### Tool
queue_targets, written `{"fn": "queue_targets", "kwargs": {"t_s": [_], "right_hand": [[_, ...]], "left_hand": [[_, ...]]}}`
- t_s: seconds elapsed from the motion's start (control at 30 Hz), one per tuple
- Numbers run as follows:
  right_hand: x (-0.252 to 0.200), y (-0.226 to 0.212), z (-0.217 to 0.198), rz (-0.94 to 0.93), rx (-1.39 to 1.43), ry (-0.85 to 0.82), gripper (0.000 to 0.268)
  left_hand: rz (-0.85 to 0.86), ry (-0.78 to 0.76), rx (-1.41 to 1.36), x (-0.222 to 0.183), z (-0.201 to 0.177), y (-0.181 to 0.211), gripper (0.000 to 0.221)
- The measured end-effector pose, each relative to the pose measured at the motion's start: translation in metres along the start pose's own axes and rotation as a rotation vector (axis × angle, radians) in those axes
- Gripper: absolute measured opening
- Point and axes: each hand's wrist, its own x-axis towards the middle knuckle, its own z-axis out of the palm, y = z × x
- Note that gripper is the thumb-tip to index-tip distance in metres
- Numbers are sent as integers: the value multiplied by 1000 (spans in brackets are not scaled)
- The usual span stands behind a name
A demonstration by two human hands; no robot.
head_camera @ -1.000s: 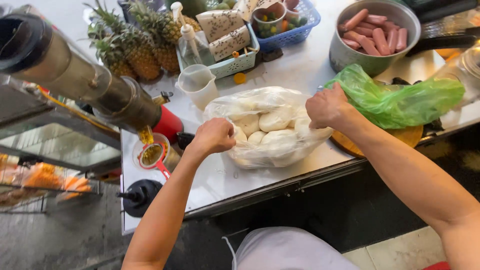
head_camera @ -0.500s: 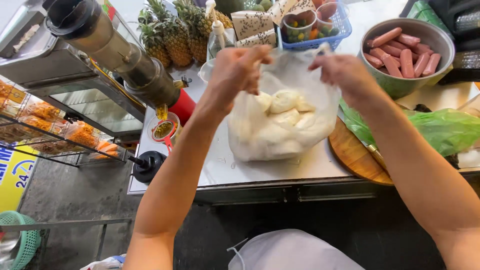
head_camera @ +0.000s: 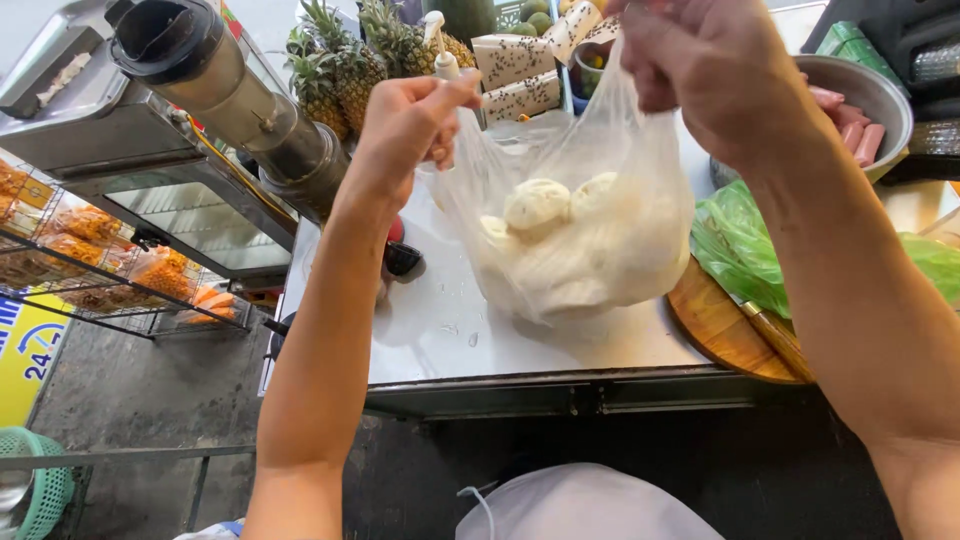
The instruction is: Transfer steamed buns from a large plastic storage bag into a commercial steamer.
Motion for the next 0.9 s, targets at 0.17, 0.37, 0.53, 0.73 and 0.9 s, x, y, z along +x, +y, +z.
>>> {"fn": "queue_targets", "kwargs": {"t_s": [0.17,0.37,0.53,0.73,0.9], "right_hand": [[32,110,-72,97,-122,254,13],[44,125,-86,155,-198,179,34],[38,70,-96,214,-77,191,17],[4,144,-154,478,-241,291,45],[-4,74,-104,778,-724,18,38]], "left_hand": [[-202,80,40,2,-19,-42,28],[-276,-60,-30,42,-16,-53,19],[-71,-62,-255,77,3,-17,19],[-215,-98,-123,59,23,-49,22],[-257,-208,1,72,12,-28,22]]}}
